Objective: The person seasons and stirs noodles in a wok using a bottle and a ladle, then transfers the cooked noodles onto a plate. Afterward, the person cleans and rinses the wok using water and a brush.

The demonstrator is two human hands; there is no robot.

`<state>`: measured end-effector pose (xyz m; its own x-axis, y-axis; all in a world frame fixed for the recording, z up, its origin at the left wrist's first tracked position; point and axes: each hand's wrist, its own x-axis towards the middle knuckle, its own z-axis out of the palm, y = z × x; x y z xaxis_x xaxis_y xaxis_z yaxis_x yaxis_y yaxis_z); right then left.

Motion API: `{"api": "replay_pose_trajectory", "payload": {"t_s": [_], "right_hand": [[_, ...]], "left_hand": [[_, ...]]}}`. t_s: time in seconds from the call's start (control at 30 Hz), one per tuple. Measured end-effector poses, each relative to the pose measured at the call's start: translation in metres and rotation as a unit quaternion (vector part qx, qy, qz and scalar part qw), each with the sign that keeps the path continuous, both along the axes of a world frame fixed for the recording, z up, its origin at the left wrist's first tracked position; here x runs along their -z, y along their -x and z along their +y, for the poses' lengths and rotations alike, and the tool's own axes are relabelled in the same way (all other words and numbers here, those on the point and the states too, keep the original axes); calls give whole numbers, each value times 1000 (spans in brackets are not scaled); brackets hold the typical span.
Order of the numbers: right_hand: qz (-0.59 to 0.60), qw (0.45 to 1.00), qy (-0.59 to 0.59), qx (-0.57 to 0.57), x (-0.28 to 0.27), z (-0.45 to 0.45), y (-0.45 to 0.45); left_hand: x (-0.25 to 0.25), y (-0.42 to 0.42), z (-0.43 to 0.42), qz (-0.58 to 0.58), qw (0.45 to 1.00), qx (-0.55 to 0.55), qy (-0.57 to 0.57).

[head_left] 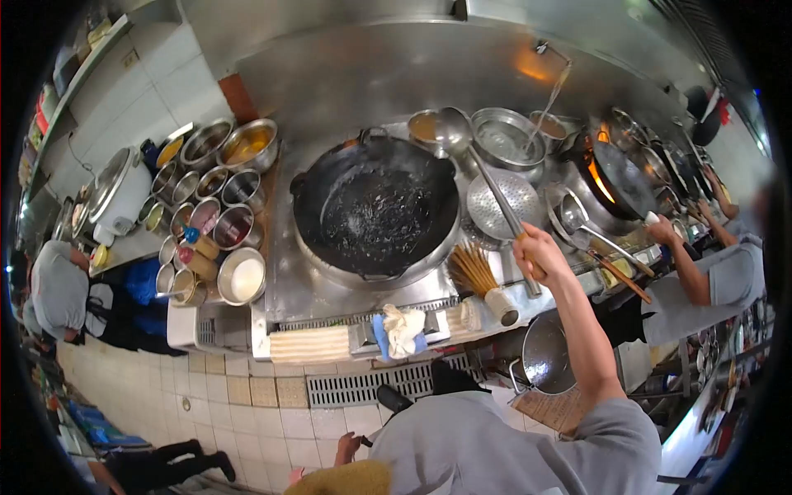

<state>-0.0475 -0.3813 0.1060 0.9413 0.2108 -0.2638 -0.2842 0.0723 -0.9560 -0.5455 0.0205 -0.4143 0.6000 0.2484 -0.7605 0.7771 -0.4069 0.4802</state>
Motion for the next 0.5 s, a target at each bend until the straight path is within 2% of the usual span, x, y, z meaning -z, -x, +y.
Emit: {"api": "replay_pose_trajectory", "payload": {"t_s": [0.03, 0.07, 0.1, 0.13, 0.17, 0.23, 0.3, 0.33, 0.4, 0.5], "right_hand": [[5, 999, -35, 36, 9, -5, -22], [48, 988, -141, 50, 18, -14, -51], [92, 964, -244, 57, 27, -26, -85], [137, 927, -344, 60, 30, -37, -114], [125, 912, -386, 65, 29, -45, -137], [106, 874, -467, 77, 25, -60, -171], [108, 832, -534, 107, 21, -76, -188], [105, 820, -549, 126, 19, -83, -195], [98, 801, -579, 116, 22, -99, -205], [112, 764, -629, 91, 32, -117, -202]], "left_hand": [[-8, 2, -1, -8, 1000, 20, -14], [-14, 3, -3, -21, 999, 36, -29], [-36, -6, -13, 32, 998, -20, -52], [-87, -26, -30, 82, 991, -80, -75], [-52, -12, -24, 22, 993, 41, -109], [18, 17, -14, -116, 928, 266, -233], [-5, 9, -40, -52, 991, 20, -123], [-17, 3, -53, -39, 993, -34, -104], [-37, -3, -77, -30, 992, -89, -82], [-60, 2, -105, -27, 991, -114, -70]]}}
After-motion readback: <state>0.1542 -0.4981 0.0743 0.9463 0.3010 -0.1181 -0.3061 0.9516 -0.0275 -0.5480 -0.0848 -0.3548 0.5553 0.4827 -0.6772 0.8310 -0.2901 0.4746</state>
